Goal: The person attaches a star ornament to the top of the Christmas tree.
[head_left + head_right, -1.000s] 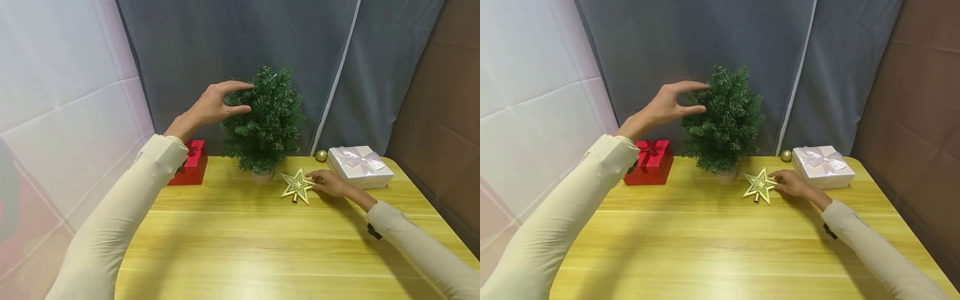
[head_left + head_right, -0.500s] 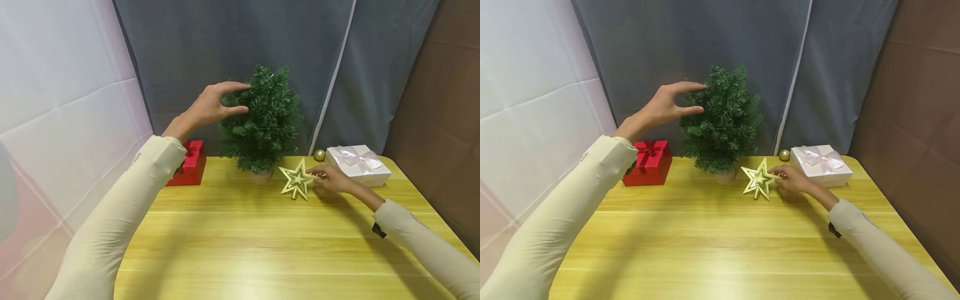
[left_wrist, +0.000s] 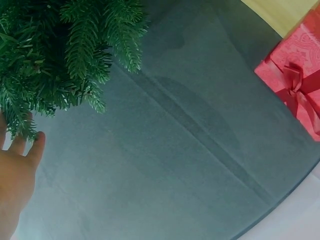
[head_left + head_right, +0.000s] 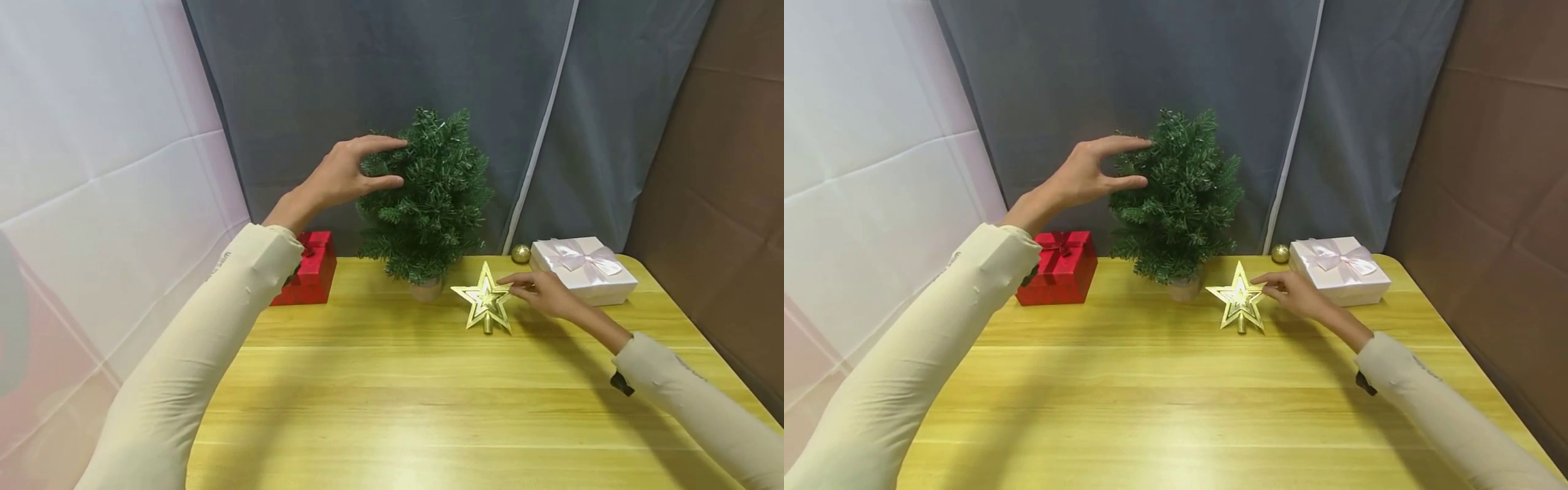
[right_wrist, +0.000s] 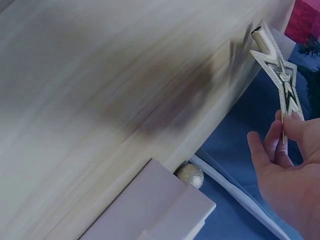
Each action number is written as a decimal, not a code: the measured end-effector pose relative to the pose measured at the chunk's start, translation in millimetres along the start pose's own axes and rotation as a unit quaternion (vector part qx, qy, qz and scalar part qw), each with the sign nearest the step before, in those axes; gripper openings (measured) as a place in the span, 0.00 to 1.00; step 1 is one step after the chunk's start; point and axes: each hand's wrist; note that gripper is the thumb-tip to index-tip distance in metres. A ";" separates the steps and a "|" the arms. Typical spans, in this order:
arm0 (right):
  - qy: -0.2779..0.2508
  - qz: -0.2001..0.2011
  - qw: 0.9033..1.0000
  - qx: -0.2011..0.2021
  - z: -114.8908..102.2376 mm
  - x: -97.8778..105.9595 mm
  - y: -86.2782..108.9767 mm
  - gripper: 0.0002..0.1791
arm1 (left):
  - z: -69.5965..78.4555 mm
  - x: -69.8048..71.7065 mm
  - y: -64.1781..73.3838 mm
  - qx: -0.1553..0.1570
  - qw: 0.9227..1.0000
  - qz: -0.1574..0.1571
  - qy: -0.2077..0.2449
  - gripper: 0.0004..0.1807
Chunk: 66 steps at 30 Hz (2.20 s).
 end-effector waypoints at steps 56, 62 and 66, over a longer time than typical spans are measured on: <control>0.059 0.031 0.997 -0.034 -44.2 123.7 -11.5 0.20 | -2.2 -0.4 0.2 0.002 1.000 -0.003 0.005 0.37; 0.059 0.041 0.997 -0.021 -47.6 135.5 -11.6 0.19 | -2.7 0.8 0.8 0.004 1.000 -0.005 0.003 0.37; 0.064 0.052 0.996 -0.019 -51.4 142.4 -13.3 0.18 | -2.9 1.1 -0.2 0.004 1.000 -0.003 0.001 0.37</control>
Point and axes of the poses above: each hand's wrist, its own y-axis away from the middle knuckle, its own x-axis out of the back of the hand, z = x × y, and after that the axes turned 10 degrees about x, right-handed
